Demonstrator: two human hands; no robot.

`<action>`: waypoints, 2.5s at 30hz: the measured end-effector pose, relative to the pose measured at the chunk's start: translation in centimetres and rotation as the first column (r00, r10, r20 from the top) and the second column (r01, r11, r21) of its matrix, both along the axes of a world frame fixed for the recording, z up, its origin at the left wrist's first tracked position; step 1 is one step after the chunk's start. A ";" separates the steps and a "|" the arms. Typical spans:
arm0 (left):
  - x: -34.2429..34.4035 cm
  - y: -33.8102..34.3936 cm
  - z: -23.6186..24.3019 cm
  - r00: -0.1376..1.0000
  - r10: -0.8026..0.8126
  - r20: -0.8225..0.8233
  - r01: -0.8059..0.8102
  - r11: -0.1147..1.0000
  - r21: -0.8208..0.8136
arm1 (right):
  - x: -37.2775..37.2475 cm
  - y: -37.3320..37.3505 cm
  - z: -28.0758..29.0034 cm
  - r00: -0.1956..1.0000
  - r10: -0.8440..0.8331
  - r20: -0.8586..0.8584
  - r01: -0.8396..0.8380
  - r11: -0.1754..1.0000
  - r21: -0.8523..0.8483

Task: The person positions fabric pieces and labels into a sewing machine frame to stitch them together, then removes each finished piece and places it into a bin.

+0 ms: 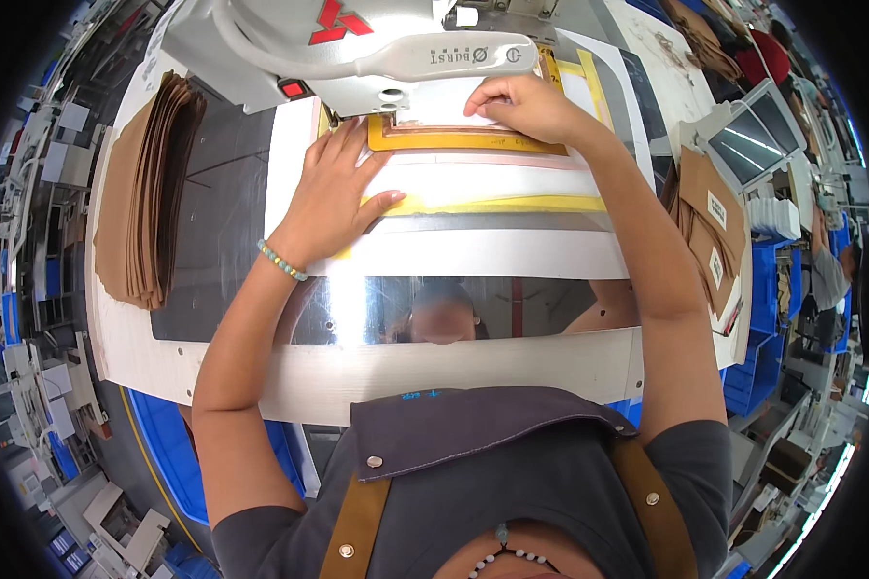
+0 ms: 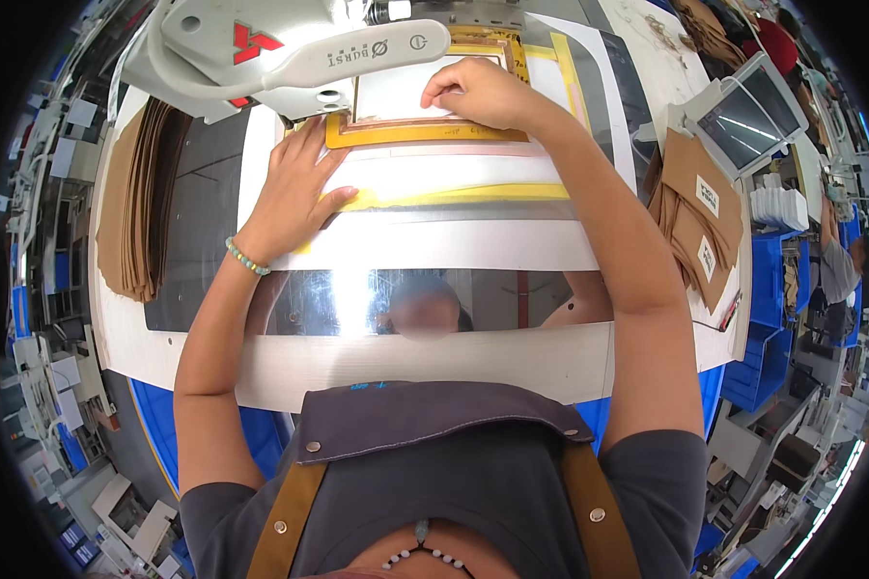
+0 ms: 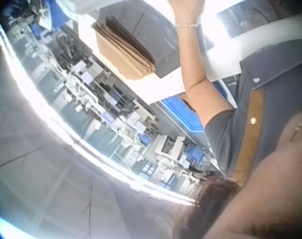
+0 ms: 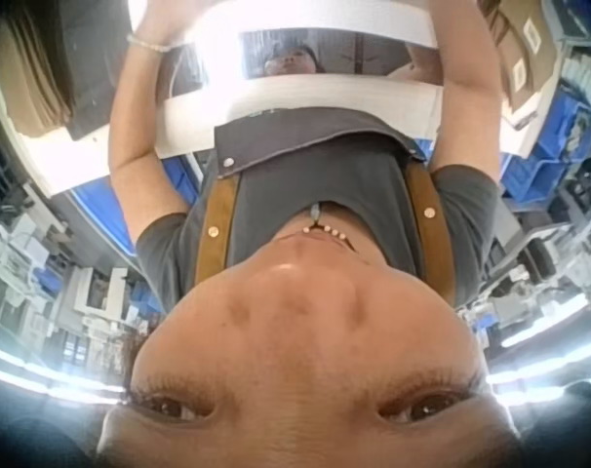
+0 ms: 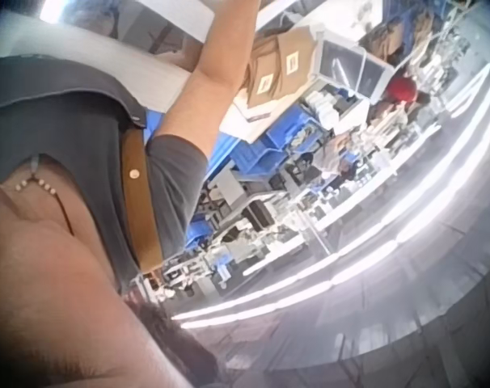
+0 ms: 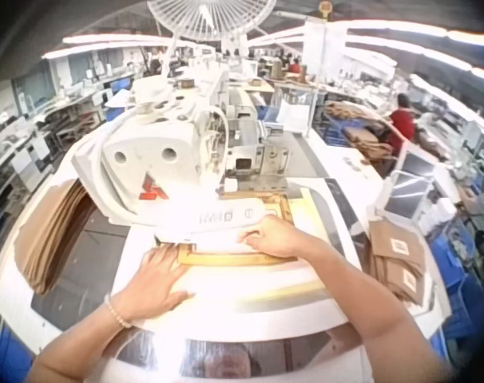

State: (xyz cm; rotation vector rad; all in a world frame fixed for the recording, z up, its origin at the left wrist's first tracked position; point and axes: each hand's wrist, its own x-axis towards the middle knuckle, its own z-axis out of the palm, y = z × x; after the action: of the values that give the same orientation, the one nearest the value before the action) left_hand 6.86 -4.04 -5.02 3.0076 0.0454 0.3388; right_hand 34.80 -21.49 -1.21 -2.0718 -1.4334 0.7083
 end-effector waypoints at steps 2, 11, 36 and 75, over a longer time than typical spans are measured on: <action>0.0 0.0 0.0 1.000 -0.002 0.026 0.002 1.000 -0.009 | -1.6 0.5 2.0 0.995 -0.029 -0.091 0.021 0.996 -0.089; 0.1 -0.2 -0.2 0.999 0.045 0.000 -0.045 0.999 -0.017 | -3.1 3.1 0.4 0.996 0.074 -0.046 -0.074 0.997 0.002; 0.2 -0.6 0.0 0.997 0.073 -0.025 -0.074 0.997 -0.008 | 4.0 -3.8 3.0 0.972 0.118 0.202 -0.087 0.984 -0.155; 0.1 -0.7 -0.7 0.992 0.077 0.099 -0.074 0.997 -0.029 | -1.6 2.9 0.3 0.996 0.060 -0.062 -0.065 0.994 -0.090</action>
State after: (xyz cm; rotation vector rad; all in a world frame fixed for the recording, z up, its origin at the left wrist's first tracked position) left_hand 7.00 -4.78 -5.72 2.9647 0.1541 0.4926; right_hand 33.20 -18.63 -0.87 -2.0642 -1.4632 0.8686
